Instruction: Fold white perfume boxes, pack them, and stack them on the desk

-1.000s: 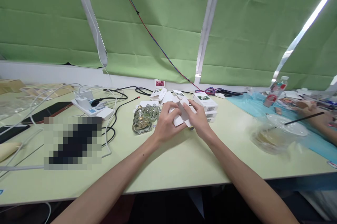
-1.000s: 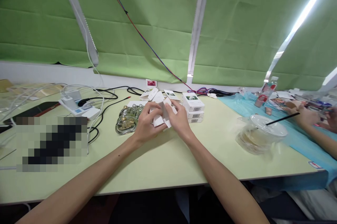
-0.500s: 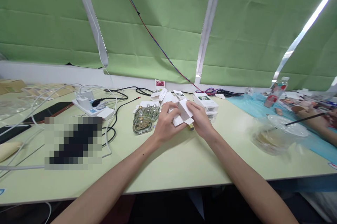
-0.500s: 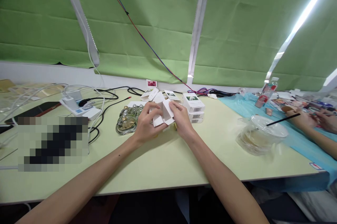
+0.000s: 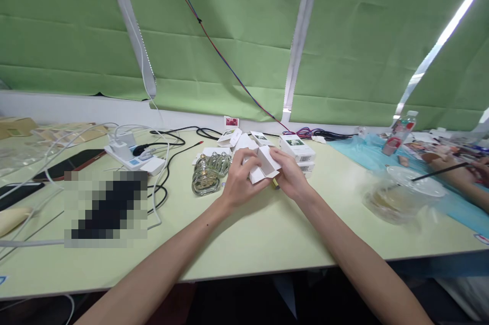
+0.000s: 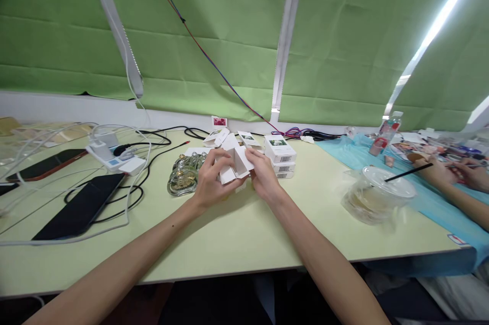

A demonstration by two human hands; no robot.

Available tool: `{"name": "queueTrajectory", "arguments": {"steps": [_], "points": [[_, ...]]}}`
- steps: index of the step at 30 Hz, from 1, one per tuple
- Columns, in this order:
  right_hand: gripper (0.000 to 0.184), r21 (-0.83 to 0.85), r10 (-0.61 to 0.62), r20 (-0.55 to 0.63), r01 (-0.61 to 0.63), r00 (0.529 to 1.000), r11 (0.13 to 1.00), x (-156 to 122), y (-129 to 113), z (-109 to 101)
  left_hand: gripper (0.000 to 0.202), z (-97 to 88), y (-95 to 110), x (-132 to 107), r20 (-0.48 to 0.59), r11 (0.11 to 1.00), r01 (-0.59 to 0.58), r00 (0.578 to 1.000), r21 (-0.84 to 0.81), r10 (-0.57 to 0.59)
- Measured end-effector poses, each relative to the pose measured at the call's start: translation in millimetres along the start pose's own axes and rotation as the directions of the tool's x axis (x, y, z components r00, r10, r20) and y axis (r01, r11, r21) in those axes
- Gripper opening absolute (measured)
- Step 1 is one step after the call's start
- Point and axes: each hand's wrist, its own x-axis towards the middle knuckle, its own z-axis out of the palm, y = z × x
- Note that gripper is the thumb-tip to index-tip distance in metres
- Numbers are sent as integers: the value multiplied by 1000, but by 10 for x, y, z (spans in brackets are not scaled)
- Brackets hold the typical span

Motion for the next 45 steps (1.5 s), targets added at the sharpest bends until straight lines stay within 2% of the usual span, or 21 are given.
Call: {"name": "queueTrajectory", "arguments": {"steps": [7,21,30,34,45], "points": [[31,-16,7,9,-6,1000,1000,14,7,-23,30,17,-18,-17,-44,1000,-23,999,-12,23],[46,-92,-11,-38,7,999,996,-39,-1,7,29,11,8,-11,-38,1000,5,999,9,-5],[37,-164,-77,-55,67,996,984,-8,40,8,28,-2,-7,-6,-23,1000,-3,1000,8,3],[40,-153,-81,-66,71,995,986,-2,49,-2,29,-2,-4,4,-60,1000,-27,998,5,27],[42,-140,-109,-67,99,992,985,-14,33,4,29,3,3,22,-101,1000,7,995,-17,-8]]}}
